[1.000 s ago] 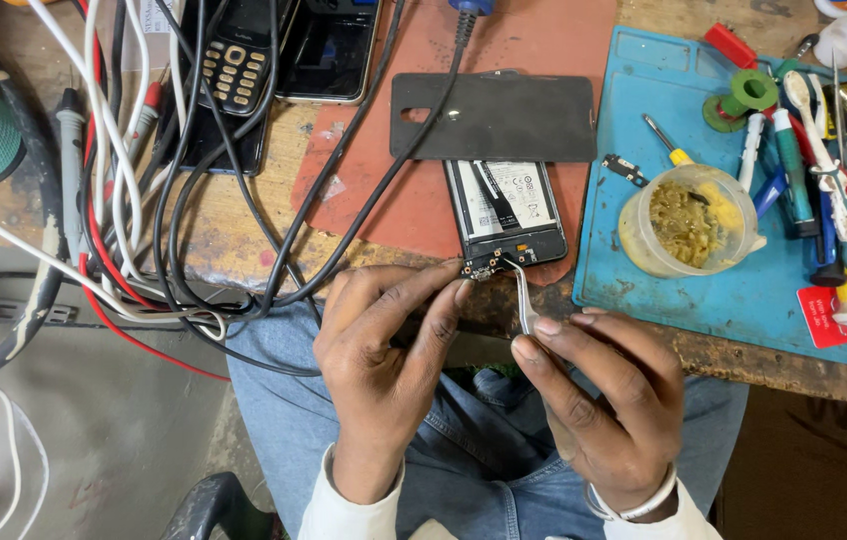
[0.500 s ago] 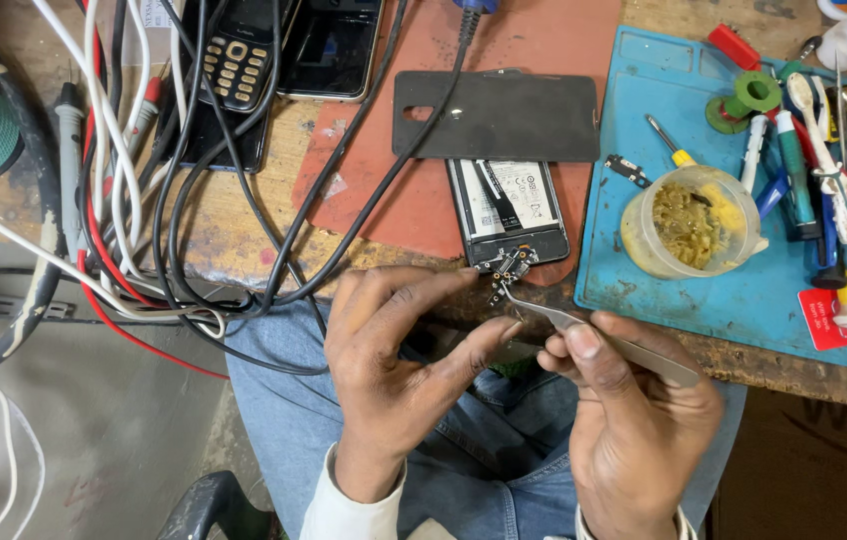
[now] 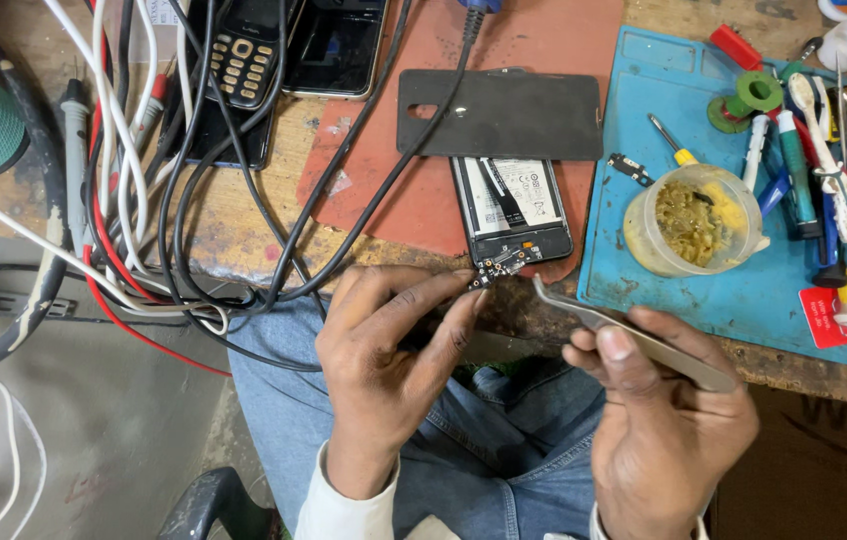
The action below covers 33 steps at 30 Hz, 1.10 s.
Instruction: The person uses a hot air gun and tweezers to reflow solder on a small circuit board, then places the board into a disassembled mobile phone chassis and secures it with adhesive. The workspace contains multiple phones and repair tools.
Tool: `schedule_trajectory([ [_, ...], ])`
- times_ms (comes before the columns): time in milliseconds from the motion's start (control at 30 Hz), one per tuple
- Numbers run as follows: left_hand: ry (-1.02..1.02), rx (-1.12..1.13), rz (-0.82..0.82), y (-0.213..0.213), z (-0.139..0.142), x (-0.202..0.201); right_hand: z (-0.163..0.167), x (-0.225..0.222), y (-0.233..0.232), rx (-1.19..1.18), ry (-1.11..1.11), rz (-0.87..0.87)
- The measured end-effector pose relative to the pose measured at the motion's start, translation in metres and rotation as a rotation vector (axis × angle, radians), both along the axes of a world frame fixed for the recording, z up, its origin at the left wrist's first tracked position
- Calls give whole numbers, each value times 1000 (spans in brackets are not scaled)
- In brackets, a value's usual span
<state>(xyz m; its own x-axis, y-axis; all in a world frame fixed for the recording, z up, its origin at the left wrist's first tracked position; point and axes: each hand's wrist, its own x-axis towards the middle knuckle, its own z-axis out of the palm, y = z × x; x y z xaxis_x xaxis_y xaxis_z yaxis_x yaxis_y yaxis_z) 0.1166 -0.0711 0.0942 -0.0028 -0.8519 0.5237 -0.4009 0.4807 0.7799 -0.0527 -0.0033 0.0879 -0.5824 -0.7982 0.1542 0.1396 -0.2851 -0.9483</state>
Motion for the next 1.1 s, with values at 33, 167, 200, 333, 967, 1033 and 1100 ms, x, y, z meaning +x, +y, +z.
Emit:
schedule_trajectory([
  [33,-17,5,-5,-1,1,1,3,-5,0,-14,-20,-5],
  [167,-79,22,0,-4,6,0,8,-15,-1,-27,160,-101],
  [200,-88,7,2,-5,8,0,8,-16,-1,-36,213,-123],
  [333,-46,80,-22,-11,15,-2,8,-19,-6,-29,400,-148],
  [967,-242,55,-7,-15,25,-13,-2,-22,-5,-49,579,-128],
  [1033,-251,47,-3,-15,25,-14,0,-22,-5,-27,585,-137],
  [1100,-240,59,2,-14,24,-14,1,-23,-6,-22,583,-136],
])
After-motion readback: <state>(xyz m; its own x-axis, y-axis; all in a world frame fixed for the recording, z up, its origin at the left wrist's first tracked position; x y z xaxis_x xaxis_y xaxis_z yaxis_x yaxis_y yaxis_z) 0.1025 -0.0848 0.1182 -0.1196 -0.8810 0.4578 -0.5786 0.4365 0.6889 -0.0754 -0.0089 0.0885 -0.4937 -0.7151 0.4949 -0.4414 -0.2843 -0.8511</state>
